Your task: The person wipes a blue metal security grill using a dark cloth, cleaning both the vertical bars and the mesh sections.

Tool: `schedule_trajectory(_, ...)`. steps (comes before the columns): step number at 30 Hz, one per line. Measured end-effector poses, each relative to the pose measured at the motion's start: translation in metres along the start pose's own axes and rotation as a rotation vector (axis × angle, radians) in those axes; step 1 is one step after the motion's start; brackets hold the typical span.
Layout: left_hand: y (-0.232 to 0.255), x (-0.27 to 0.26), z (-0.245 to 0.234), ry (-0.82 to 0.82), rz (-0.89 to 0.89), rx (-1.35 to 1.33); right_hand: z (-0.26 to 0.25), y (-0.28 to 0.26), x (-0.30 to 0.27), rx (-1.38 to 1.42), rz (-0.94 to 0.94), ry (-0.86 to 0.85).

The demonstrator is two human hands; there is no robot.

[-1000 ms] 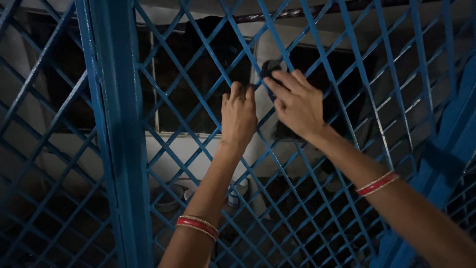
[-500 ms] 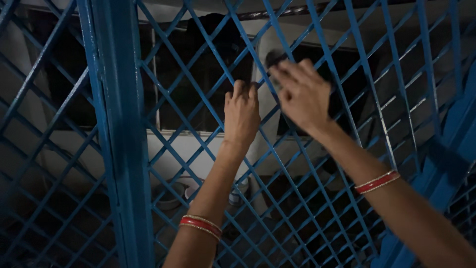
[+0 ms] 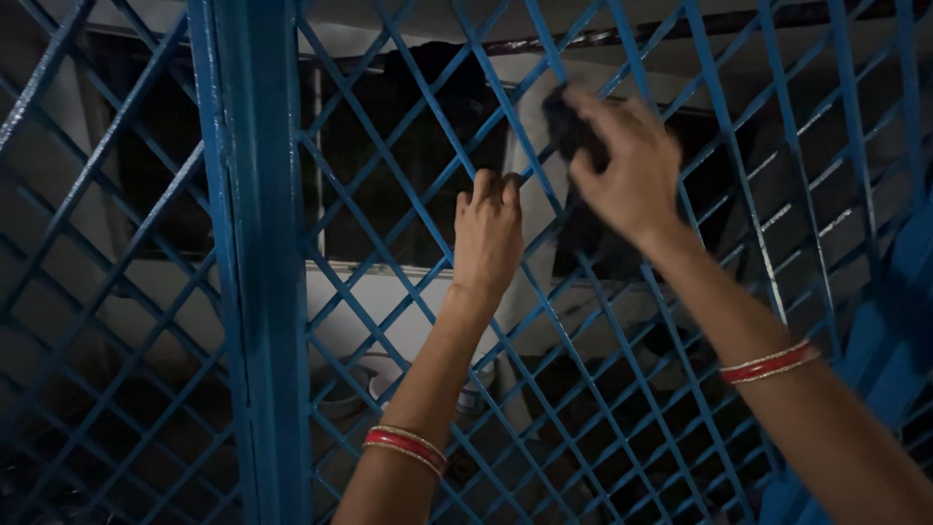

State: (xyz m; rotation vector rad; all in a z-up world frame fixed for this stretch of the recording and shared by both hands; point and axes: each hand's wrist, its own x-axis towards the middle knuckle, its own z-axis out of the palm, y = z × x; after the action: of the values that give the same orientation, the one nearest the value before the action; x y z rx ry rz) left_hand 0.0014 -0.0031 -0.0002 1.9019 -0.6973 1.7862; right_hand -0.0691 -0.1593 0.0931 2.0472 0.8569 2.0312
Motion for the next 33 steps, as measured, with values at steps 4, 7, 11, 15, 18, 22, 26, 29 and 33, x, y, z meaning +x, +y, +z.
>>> schedule_trajectory(4,0.004,0.001,0.001,0.021,-0.024,0.015,-0.006,-0.001,0.039,0.010,-0.267,0.253)
schedule_trajectory(7,0.002,0.001,0.000,0.002,-0.027,-0.037,0.031,-0.010,0.065,-0.070,-0.273,0.187)
schedule_trajectory(11,0.002,0.002,-0.004,-0.221,-0.137,-0.029,0.066,-0.023,0.071,0.009,-0.265,0.161)
schedule_trajectory(15,0.002,-0.002,-0.006,-0.225,-0.050,0.052,0.065,-0.021,0.048,0.059,-0.197,0.164)
schedule_trajectory(18,0.000,-0.006,-0.008,-0.136,0.023,0.069,0.060,-0.018,0.026,0.115,-0.133,0.103)
schedule_trajectory(22,-0.007,-0.013,-0.023,-0.040,0.066,-0.051,0.045,-0.024,-0.014,0.084,-0.079,0.063)
schedule_trajectory(26,-0.016,-0.021,-0.040,-0.074,0.102,-0.115,0.030,-0.029,-0.056,0.119,-0.010,0.020)
schedule_trajectory(29,-0.025,-0.028,-0.047,-0.020,0.152,-0.075,0.024,-0.031,-0.086,0.065,0.018,0.025)
schedule_trajectory(33,-0.046,-0.034,-0.061,0.065,0.048,0.103,0.020,-0.031,-0.099,0.073,0.078,-0.008)
